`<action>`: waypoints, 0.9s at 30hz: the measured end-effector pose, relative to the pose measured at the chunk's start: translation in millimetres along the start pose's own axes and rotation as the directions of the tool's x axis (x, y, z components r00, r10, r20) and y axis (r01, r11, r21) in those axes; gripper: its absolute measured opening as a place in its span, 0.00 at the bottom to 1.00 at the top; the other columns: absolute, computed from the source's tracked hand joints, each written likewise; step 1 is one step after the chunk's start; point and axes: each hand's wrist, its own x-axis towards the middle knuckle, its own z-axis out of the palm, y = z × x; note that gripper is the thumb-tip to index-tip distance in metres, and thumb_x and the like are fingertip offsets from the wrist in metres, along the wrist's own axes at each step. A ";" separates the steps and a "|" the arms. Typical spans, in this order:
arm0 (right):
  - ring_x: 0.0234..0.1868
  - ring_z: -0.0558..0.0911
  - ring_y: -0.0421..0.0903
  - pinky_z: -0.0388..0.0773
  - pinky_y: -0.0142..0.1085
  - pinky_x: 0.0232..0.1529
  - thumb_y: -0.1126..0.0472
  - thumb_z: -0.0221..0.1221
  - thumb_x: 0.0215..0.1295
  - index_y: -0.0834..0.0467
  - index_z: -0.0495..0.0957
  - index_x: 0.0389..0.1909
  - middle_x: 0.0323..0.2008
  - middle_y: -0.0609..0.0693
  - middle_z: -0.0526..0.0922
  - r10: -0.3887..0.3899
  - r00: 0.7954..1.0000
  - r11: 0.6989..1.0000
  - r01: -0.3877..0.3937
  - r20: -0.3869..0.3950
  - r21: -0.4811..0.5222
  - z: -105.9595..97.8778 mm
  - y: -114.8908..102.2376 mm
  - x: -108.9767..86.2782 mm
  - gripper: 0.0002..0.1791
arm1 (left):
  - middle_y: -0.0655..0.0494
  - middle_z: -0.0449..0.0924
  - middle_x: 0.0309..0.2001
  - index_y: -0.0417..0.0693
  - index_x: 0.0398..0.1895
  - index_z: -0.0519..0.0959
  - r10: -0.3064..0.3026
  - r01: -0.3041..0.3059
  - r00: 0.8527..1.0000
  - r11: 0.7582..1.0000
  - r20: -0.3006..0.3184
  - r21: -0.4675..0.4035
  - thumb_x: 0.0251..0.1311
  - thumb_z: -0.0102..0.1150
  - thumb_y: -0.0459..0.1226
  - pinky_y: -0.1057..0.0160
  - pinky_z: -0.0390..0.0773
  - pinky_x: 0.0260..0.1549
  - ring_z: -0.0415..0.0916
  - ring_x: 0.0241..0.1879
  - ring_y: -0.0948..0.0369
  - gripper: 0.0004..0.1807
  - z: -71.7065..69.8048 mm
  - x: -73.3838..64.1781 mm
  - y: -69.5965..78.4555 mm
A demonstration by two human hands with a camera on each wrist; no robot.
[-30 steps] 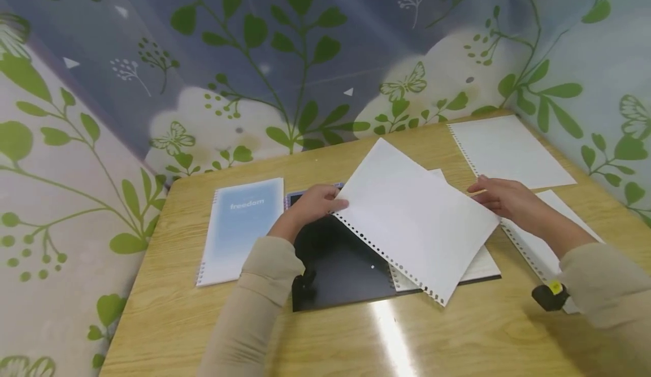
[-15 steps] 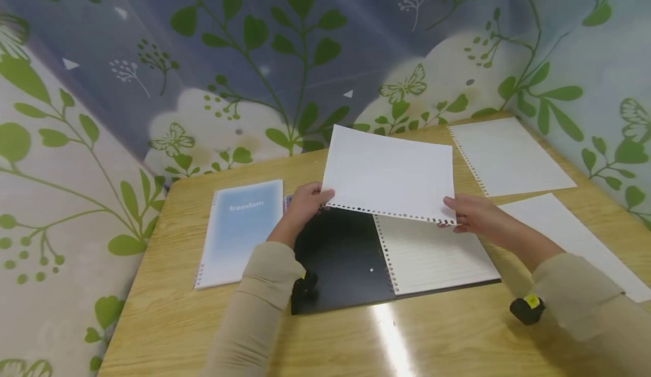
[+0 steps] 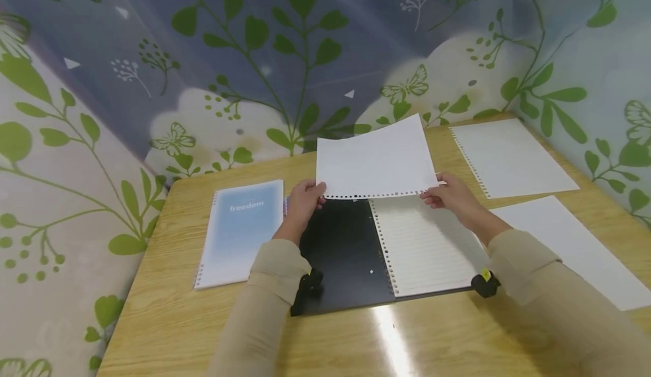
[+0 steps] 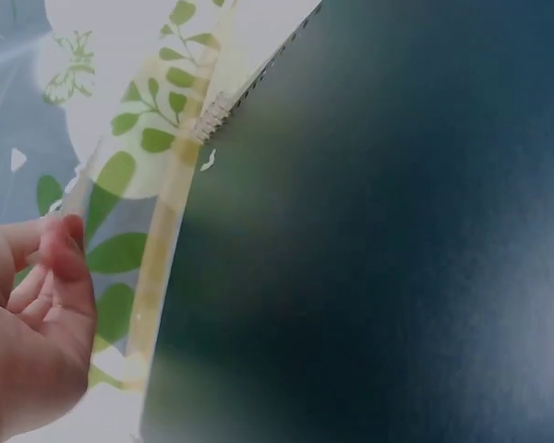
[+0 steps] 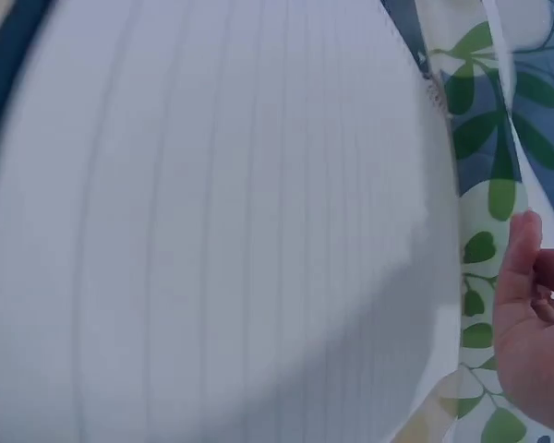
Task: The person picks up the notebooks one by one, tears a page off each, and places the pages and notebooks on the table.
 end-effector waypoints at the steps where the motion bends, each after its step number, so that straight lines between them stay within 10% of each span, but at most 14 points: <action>1: 0.26 0.78 0.30 0.77 0.24 0.33 0.69 0.44 0.68 0.73 0.50 0.61 0.24 0.39 0.79 -0.010 1.000 1.000 0.011 -0.020 0.017 0.2 0.0 3.3 0.24 | 0.47 0.80 0.34 0.38 0.51 0.72 0.005 -0.005 1.000 0.999 -0.009 -0.033 0.62 0.54 0.38 0.69 0.76 0.28 0.74 0.24 0.63 0.17 1.2 1.9 -0.9; 5: 0.25 0.78 0.31 0.78 0.24 0.34 0.73 0.46 0.65 0.65 0.47 0.68 0.27 0.45 0.74 -0.046 0.993 0.998 0.049 -0.111 0.025 1.6 0.8 14.4 0.32 | 0.41 0.80 0.44 0.39 0.53 0.71 0.047 -0.051 0.997 0.997 -0.065 -0.061 0.60 0.54 0.32 0.68 0.79 0.32 0.78 0.28 0.61 0.17 6.3 9.3 -4.2; 12: 0.26 0.77 0.31 0.77 0.23 0.32 0.73 0.44 0.62 0.66 0.69 0.55 0.45 0.62 0.71 -0.118 0.962 0.981 0.075 -0.247 -0.177 7.9 -0.3 33.7 0.20 | 0.48 0.80 0.49 0.43 0.46 0.80 0.182 -0.159 0.980 0.958 -0.077 0.238 0.61 0.51 0.32 0.61 0.78 0.40 0.79 0.44 0.54 0.12 11.9 16.6 -8.9; 21: 0.60 0.65 0.64 0.61 0.53 0.62 0.72 0.41 0.64 0.72 0.62 0.61 0.61 0.70 0.64 -0.248 0.967 0.876 0.199 -0.057 -0.440 6.7 6.8 49.1 0.23 | 0.52 0.71 0.61 0.52 0.58 0.73 0.187 -0.185 0.982 0.904 0.034 0.386 0.63 0.49 0.37 0.60 0.67 0.59 0.69 0.59 0.56 0.20 10.0 51.6 -37.4; 27: 0.65 0.54 0.69 0.47 0.59 0.65 0.66 0.39 0.64 0.66 0.55 0.67 0.65 0.70 0.57 -0.167 0.986 0.788 0.135 0.004 -0.600 6.1 6.5 63.1 0.28 | 0.52 0.61 0.68 0.50 0.65 0.65 0.070 -0.128 0.990 0.796 0.120 0.591 0.65 0.44 0.41 0.49 0.48 0.68 0.53 0.69 0.50 0.24 10.3 46.4 -19.0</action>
